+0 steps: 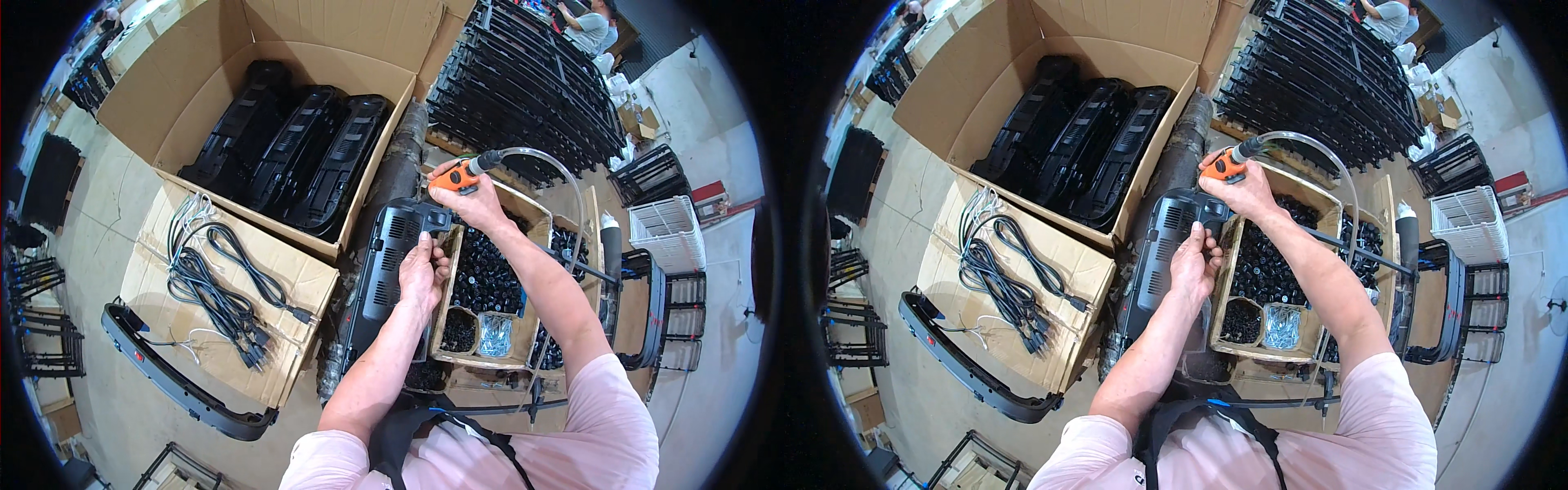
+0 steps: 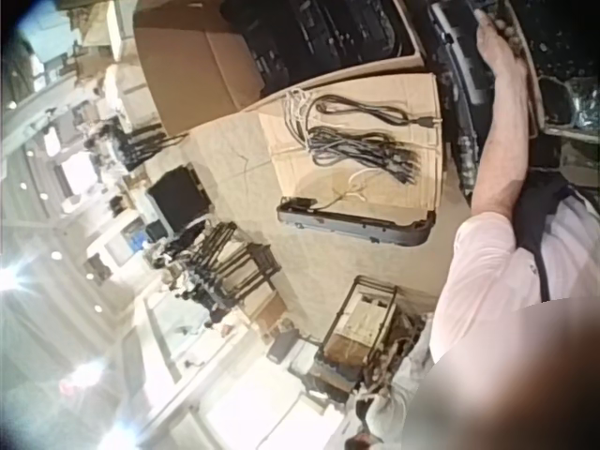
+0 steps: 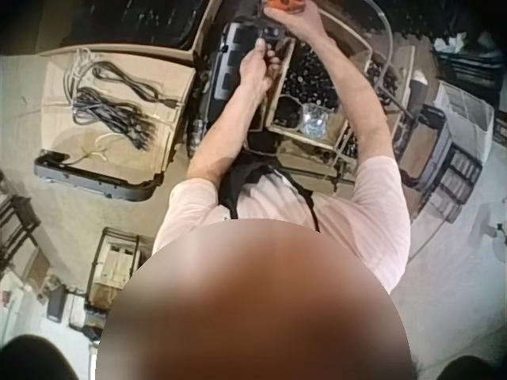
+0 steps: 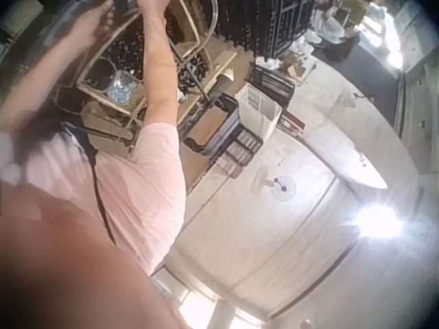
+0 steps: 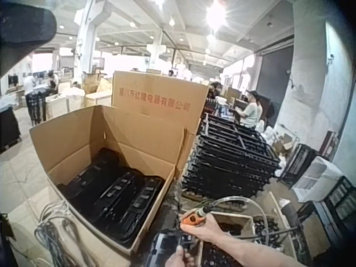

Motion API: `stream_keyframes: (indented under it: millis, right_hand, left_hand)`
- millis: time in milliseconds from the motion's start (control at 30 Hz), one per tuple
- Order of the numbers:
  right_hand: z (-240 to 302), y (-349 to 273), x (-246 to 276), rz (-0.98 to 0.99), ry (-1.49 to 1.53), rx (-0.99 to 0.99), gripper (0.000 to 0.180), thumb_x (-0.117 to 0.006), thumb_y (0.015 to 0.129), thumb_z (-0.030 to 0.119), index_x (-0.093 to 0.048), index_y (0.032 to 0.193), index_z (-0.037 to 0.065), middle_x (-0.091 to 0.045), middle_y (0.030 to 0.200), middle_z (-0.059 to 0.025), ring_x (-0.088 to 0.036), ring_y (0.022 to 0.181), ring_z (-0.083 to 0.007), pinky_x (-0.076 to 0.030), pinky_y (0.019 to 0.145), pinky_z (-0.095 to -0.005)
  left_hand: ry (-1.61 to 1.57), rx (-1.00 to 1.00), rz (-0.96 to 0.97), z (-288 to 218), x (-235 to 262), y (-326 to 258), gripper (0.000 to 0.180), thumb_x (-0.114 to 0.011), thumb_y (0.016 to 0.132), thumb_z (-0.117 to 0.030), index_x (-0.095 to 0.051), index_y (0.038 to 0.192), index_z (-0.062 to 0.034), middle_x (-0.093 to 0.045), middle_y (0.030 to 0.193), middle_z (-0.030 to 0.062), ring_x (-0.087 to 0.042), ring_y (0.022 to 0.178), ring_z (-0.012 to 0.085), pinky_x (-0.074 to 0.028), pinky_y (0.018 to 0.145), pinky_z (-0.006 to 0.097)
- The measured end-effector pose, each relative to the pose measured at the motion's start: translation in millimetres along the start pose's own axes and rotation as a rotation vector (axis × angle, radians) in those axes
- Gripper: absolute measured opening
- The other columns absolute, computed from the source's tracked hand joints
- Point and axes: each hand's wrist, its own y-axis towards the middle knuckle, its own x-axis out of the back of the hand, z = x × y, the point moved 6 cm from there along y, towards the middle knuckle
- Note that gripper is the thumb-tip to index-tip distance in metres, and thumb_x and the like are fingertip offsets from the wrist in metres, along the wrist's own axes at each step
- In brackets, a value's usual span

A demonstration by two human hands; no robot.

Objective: Assemble an electronic device by connecting internal wires and using an electric screwdriver to secure the housing.

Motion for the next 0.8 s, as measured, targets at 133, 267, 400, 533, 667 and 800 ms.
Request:
stream_keyframes:
  millis: [133,267,400,533,667,800]
  right_hand:
    - [3.0,0.8,-4.6,0.026,0.007,0.0,0.039,-0.085,0.086,0.012,-0.067,0.12,0.005,-0.075,0.115,-0.0095,-0.071,0.106,-0.0176,-0.057,0.099,-0.0357]
    - [14.2,-11.1,0.6,-0.072,0.096,-0.084,0.046,-0.086,0.083,0.013,-0.068,0.125,0.004,-0.076,0.114,-0.0087,-0.072,0.108,-0.0171,-0.057,0.1,-0.036]
    - [45.5,-40.2,9.6,-0.016,0.271,0.037,0.053,-0.086,0.087,0.014,-0.062,0.133,0.0,-0.075,0.122,-0.0141,-0.071,0.115,-0.0204,-0.056,0.105,-0.0393]
    - [58.5,-54.5,7.1,0.03,0.192,0.023,0.055,-0.085,0.087,0.015,-0.061,0.135,0.001,-0.075,0.122,-0.015,-0.071,0.114,-0.0205,-0.056,0.105,-0.0402]
    - [64.2,-55.6,1.0,0.052,0.213,0.04,0.054,-0.085,0.087,0.014,-0.061,0.135,0.001,-0.075,0.123,-0.0153,-0.071,0.115,-0.0207,-0.056,0.105,-0.0403]
    - [68.2,-55.4,-4.7,0.07,0.209,0.058,0.054,-0.084,0.087,0.013,-0.061,0.135,0.001,-0.075,0.124,-0.016,-0.071,0.115,-0.0214,-0.056,0.105,-0.0402]
  left_hand:
    - [0.011,0.001,-0.045,-4.6,-0.3,2.8,0.028,-0.063,0.108,-0.036,-0.069,0.102,-0.0092,-0.065,0.081,-0.0012,-0.06,0.067,0.014,-0.052,0.058,0.027]
    - [-0.045,-0.005,-0.065,-10.5,0.4,7.8,0.025,-0.06,0.11,-0.032,-0.069,0.111,-0.0095,-0.068,0.086,-0.0003,-0.062,0.072,0.0146,-0.054,0.062,0.027]
    - [-0.313,-0.01,-0.026,-20.4,-0.7,16.8,0.025,-0.057,0.111,-0.032,-0.067,0.114,-0.0081,-0.066,0.086,-0.0009,-0.062,0.073,0.0142,-0.055,0.064,0.026]
    - [-0.47,-0.05,0.049,-28.1,-6.6,18.9,0.025,-0.057,0.111,-0.034,-0.063,0.109,-0.0099,-0.062,0.085,-0.0024,-0.059,0.071,0.0125,-0.054,0.063,0.025]
    - [-0.473,-0.075,-0.023,-33.6,-3.3,15.9,0.025,-0.059,0.11,-0.036,-0.064,0.107,-0.0108,-0.059,0.086,-0.0026,-0.057,0.075,0.0115,-0.052,0.066,0.025]
    - [-0.464,-0.068,0.039,-41.5,-5.3,14.0,0.024,-0.059,0.11,-0.036,-0.062,0.114,-0.0119,-0.058,0.086,-0.0028,-0.056,0.074,0.012,-0.05,0.065,0.025]
